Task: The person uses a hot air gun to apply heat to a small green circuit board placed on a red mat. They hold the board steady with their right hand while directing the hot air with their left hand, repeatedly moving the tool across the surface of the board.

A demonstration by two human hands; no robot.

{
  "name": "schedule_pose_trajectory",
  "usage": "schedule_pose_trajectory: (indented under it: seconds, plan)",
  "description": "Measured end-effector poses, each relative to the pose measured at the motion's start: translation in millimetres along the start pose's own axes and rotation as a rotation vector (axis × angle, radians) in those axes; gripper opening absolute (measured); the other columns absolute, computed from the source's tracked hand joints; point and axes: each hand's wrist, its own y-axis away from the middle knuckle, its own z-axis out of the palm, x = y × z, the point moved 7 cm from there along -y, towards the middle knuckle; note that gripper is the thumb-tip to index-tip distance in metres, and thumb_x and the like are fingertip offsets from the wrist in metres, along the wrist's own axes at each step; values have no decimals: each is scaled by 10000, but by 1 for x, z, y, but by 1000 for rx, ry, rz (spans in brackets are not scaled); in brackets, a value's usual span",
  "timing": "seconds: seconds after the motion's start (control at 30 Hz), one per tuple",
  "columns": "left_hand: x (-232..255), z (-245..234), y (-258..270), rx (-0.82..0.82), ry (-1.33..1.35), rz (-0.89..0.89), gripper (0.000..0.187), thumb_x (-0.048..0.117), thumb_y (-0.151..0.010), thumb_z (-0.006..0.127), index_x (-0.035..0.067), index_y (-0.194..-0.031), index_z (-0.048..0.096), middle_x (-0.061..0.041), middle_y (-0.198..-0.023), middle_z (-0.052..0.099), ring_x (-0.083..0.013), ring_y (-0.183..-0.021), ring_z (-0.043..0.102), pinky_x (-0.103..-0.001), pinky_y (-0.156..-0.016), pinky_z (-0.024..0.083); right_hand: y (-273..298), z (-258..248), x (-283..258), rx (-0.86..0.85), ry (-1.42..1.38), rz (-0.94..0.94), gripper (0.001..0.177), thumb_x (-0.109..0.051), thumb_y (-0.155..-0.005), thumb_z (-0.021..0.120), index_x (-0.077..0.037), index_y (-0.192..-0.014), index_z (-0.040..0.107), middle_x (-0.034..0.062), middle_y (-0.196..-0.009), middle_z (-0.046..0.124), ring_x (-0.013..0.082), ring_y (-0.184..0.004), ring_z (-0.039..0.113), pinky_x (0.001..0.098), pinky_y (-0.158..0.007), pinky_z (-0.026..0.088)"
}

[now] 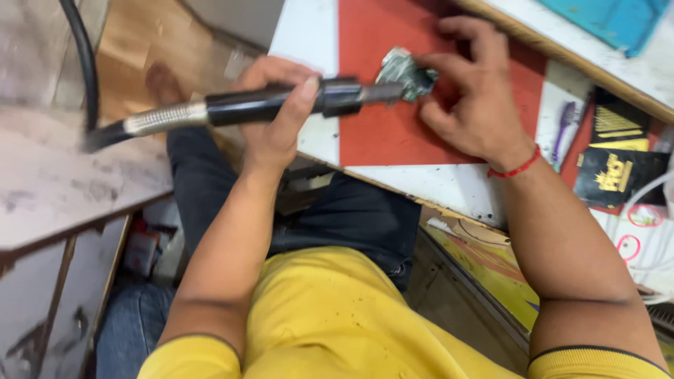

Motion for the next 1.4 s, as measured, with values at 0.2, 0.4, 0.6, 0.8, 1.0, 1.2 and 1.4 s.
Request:
schedule_pose_trajectory:
  seconds: [0.2,0.4,0.6,0.8,1.0,1.2,1.4]
  plan:
    - [3,0,4,-16,-113,38,267,222,-1047,781,17,-1067,610,-130,-1065,715,-171,-979,688,-295,-945,556,2,-1,-3,51,-16,14,393,-36,-902,754,-25,-1283,658,221,-1346,477,413,-1284,475,496,-1123,433]
    - [-1,-1,3,9,-143,12,263,219,-1043,775,14,-1054,611,-134,-1113,729,-178,-965,684,-297,-926,541,0,-2,-3,36,-21,110,371,-62,-929,780,-38,-1285,677,220,-1271,517,432,-1192,499,508,-1013,439]
    - [-11,-7,7,120,33,-60,278,181,-1030,694,6,-1223,597,-102,-1183,667,-168,-1077,631,-309,-1030,508,1,-4,-4,77,23,35,359,-91,-937,760,-60,-1284,673,187,-1425,506,396,-1299,493,482,-1127,444]
    - [-25,-17,13,73,73,1,327,236,-993,639,-43,-1159,678,-120,-1046,656,-176,-943,593,-281,-913,436,-2,-3,-6,90,51,59,363,-134,-917,745,-78,-1268,670,166,-1416,512,384,-1299,496,483,-1119,436]
    - [-22,-15,1,112,336,-23,301,250,-1040,650,-15,-1182,645,-180,-1183,666,-257,-1148,645,-366,-1088,488,-2,-3,-5,79,39,85,384,-136,-911,715,-100,-1287,647,148,-1407,505,372,-1299,491,473,-1123,437]
    - [-9,-6,2,52,250,-58,313,256,-982,633,-25,-1119,641,-178,-1097,688,-289,-1012,696,-406,-1044,556,-2,-3,-6,64,28,95,408,-137,-905,722,-104,-1304,644,142,-1414,507,362,-1289,488,477,-1107,439]
    - [-6,-6,1,42,190,-15,333,265,-1011,651,-50,-1117,640,-138,-1026,685,-219,-975,664,-311,-1091,448,-1,0,-4,53,41,94,412,-140,-910,729,-105,-1309,638,136,-1427,508,357,-1310,479,473,-1125,437]
